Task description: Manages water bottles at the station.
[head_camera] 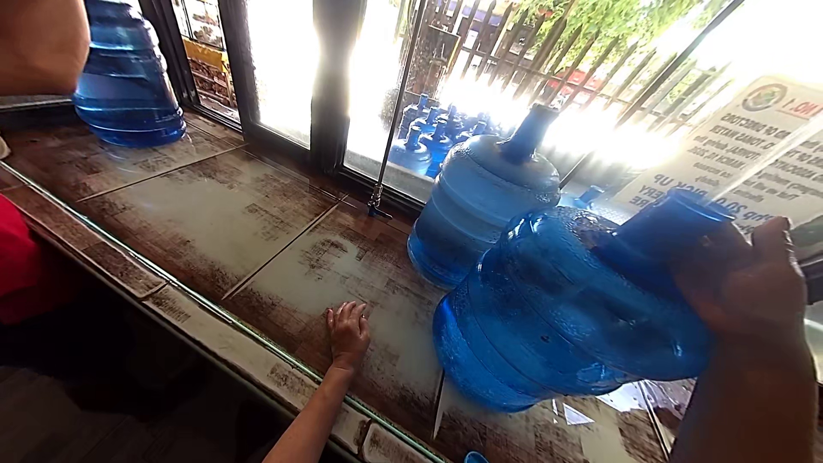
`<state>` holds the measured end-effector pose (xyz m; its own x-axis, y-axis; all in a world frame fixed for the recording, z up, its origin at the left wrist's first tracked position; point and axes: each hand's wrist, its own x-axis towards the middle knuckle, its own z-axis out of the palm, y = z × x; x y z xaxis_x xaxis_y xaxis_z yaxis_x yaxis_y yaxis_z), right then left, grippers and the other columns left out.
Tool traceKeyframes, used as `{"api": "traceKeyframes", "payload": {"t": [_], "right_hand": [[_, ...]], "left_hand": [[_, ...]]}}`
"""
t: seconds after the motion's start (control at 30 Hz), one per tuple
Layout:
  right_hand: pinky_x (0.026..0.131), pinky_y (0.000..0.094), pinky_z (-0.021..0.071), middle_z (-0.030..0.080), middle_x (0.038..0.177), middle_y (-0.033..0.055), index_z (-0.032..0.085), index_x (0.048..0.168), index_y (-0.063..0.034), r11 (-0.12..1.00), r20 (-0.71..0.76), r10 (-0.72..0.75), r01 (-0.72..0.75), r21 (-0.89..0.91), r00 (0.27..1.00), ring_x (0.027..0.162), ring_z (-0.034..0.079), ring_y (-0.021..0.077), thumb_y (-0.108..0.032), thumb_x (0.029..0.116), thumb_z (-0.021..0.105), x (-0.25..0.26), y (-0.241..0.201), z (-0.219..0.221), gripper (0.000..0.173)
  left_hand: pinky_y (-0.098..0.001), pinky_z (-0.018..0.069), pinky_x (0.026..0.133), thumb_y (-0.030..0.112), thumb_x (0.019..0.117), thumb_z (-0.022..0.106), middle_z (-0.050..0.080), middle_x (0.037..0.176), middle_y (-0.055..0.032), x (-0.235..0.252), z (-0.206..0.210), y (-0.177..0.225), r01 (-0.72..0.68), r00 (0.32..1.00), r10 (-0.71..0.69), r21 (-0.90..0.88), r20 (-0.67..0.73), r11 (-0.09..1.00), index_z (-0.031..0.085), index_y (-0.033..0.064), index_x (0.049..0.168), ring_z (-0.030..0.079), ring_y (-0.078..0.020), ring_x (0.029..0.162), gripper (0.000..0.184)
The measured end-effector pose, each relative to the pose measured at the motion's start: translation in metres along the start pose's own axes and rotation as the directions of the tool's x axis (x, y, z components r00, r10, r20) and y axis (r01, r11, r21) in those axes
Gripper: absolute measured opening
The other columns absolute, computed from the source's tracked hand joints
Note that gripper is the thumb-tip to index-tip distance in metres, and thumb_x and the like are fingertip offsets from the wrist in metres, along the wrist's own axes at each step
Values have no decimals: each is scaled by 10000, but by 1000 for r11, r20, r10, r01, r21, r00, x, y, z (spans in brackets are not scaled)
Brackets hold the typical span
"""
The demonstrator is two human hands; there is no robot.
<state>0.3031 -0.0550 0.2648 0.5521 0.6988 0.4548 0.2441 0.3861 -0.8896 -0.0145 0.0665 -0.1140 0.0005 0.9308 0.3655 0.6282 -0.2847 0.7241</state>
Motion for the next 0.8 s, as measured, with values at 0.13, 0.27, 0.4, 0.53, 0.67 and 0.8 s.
{"api": "traceKeyframes", "payload": {"t": [0.13,0.27,0.4,0.53,0.67,0.8], "right_hand": [[965,262,524,674,1095,-40,534,1258,-132,1000,-16,8,-8,20,1000,1056,652,53,-433,1105,25,0,0,1,611],[938,254,531,675,1014,-56,548,1171,-152,1000,-28,-4,4,14,1000,1003,655,41,-420,1109,40,-1,-1,2,578],[957,265,526,678,1047,-48,549,1199,-147,1000,-16,-6,6,17,1000,1026,656,54,-425,1108,40,0,1,-1,587],[937,263,536,683,1020,-53,553,1176,-155,1000,-26,-4,4,21,1000,1003,664,52,-425,1108,44,0,0,0,580],[928,251,537,677,1018,-58,550,1174,-155,1000,-35,2,-2,15,999,993,662,42,-429,1109,43,-1,-1,1,580],[954,264,529,676,1060,-42,551,1194,-147,999,-22,-7,8,33,1000,1042,653,54,-429,1109,39,0,0,0,591]], "left_hand": [[-676,235,1194,77,968,534,664,1331,-219,0,0,0,2,1000,-2,-3,2,1000,747,38,1206,570,-443,1320,322],[-669,231,1200,74,974,534,657,1344,-219,0,-1,1,13,1000,-13,-6,23,1000,740,32,1219,562,-438,1331,323],[-668,238,1198,76,973,533,662,1335,-218,0,-2,1,7,1000,-7,-2,14,1000,741,32,1216,567,-435,1326,323],[-669,238,1196,69,970,540,666,1332,-215,1,-1,1,13,1000,-13,-1,13,1000,746,34,1208,572,-438,1320,317],[-671,243,1194,74,969,536,673,1319,-214,0,-1,0,5,1000,-5,0,9,1000,745,38,1211,575,-437,1316,322],[-673,249,1189,65,964,536,674,1315,-218,1,0,0,-2,1000,2,2,4,1000,747,33,1205,580,-441,1309,322]]}}
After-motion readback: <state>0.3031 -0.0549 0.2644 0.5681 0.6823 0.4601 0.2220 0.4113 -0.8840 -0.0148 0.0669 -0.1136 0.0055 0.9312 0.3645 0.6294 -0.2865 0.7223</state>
